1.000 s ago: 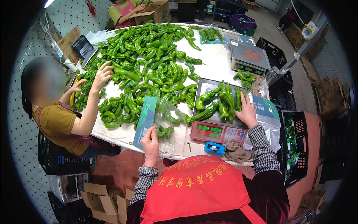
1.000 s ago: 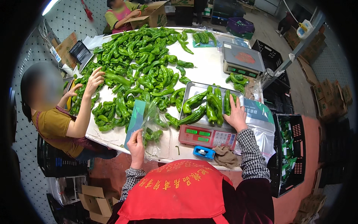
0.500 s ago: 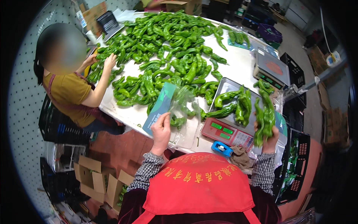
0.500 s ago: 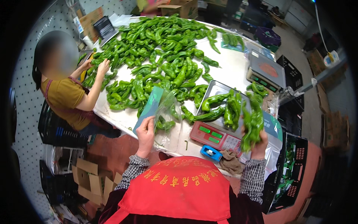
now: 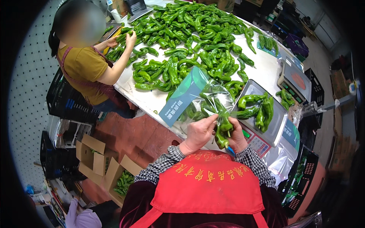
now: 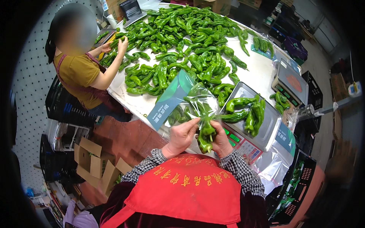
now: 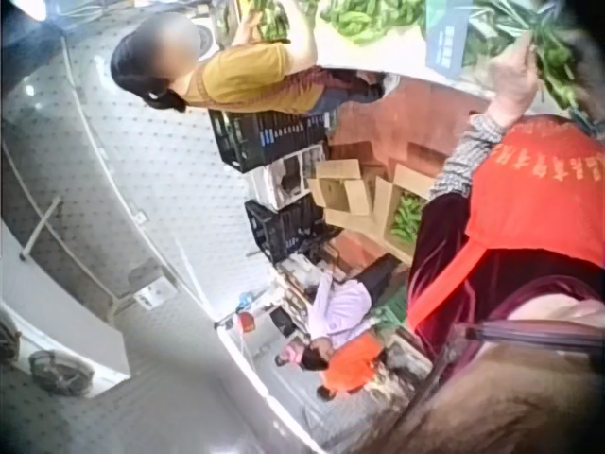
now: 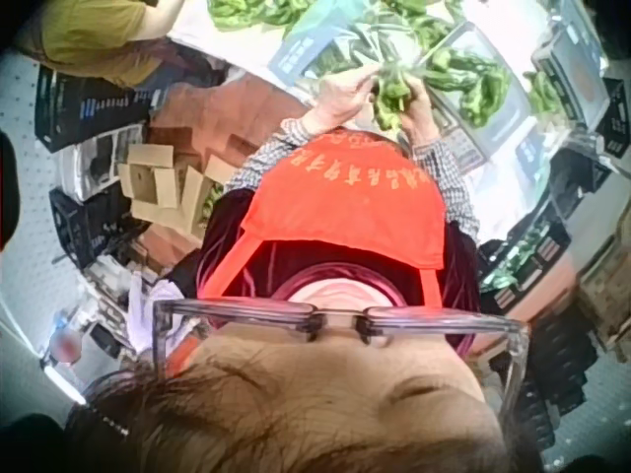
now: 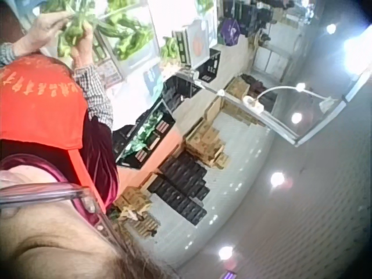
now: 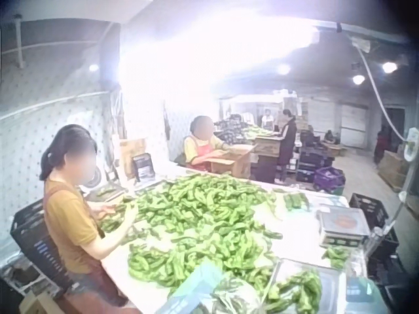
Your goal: The person selects green peppers from a large pile on a table, places them onto a digital scale, and then transfers them into a plastic bag. The person repeats this process of weighing and bagging peppers while other workers sort produce in the background.
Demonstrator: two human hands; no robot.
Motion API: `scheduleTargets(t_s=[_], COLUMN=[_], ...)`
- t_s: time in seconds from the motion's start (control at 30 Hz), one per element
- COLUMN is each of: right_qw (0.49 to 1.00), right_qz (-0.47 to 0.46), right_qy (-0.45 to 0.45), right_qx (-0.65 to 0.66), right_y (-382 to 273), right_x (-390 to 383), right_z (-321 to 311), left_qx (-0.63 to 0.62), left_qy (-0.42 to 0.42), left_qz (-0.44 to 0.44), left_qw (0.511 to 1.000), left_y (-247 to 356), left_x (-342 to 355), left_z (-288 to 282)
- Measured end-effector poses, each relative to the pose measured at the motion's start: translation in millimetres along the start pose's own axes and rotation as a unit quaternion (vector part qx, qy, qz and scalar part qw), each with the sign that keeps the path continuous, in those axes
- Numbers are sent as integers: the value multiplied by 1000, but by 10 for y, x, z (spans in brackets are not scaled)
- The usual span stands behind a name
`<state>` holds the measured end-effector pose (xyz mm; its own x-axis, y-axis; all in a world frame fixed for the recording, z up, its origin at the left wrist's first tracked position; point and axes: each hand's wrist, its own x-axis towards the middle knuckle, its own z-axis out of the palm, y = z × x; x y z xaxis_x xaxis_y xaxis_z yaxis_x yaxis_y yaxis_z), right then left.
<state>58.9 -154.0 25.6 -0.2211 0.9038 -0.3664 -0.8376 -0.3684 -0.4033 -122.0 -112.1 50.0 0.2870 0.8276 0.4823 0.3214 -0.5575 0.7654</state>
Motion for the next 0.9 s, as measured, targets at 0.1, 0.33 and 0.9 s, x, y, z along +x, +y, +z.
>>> scheduleTargets(t_s=[0.1, 0.33, 0.9], right_qw=[998, 989, 768], right_qz=[-9, 28, -201], right_qy=[9, -126, 5], right_qx=[66, 69, -608], right_y=[91, 307, -74], right_x=[163, 632, 82], right_z=[-118, -627, 449], left_qx=[-52, -78, 25], left_qy=[-33, -88, -54], left_qz=[-10, 1, 0], left_qw=[998, 993, 998], left_y=[81, 227, -898], left_x=[-30, 55, 35], left_z=[-92, -171, -163])
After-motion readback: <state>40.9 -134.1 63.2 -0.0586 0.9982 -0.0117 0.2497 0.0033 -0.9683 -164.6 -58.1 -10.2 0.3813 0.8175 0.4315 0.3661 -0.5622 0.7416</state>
